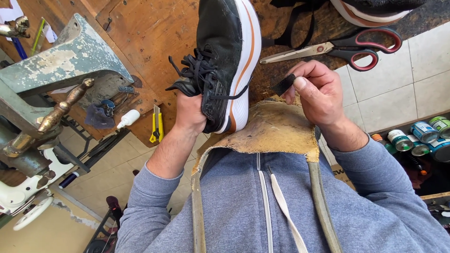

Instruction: Repairing a black sneaker by cutting a patch, applying glue, and attaching it to the shoe.

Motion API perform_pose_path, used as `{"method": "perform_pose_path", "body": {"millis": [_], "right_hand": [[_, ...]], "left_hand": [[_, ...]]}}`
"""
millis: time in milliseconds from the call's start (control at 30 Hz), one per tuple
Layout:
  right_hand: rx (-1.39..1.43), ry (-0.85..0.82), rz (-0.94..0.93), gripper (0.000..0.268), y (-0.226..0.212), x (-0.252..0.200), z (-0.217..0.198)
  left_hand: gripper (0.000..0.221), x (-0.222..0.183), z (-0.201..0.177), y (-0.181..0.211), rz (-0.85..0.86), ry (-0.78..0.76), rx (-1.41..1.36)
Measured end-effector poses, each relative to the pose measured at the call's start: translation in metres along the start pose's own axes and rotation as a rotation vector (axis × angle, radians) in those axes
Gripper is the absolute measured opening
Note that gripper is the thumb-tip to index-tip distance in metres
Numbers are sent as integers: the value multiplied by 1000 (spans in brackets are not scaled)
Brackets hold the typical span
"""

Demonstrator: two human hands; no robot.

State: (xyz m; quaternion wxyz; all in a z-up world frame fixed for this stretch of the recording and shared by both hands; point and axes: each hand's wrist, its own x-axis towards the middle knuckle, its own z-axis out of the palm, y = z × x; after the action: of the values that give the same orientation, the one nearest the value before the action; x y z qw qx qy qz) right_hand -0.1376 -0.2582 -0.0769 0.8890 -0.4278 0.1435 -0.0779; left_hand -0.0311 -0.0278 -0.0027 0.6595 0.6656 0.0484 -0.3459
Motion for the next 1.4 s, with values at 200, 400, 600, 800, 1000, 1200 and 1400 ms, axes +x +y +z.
{"method": "perform_pose_path", "body": {"millis": [200, 400, 600, 800, 1000, 1200, 1400], "right_hand": [[-7, 1, 6, 19, 1, 0, -4], [-2, -8, 2, 17, 4, 1, -5], [-8, -8, 11, 18, 4, 3, -5], [3, -2, 17, 19, 5, 3, -6], [2, -7, 12, 18, 2, 3, -5], [-1, -18, 7, 18, 0, 4, -4], [-21, -44, 14, 17, -1, 4, -11]], "left_hand": [[7, 3, -2, 2, 9, -8, 85], [8, 5, 1, 2, 18, -14, 171], [10, 6, 1, 3, 33, -16, 254], [12, 4, -1, 6, 54, -21, 336], [14, 2, -5, 10, 76, -24, 417], [17, -5, -11, 15, 106, -17, 492], [19, -11, -20, 17, 138, 38, 551]]}}
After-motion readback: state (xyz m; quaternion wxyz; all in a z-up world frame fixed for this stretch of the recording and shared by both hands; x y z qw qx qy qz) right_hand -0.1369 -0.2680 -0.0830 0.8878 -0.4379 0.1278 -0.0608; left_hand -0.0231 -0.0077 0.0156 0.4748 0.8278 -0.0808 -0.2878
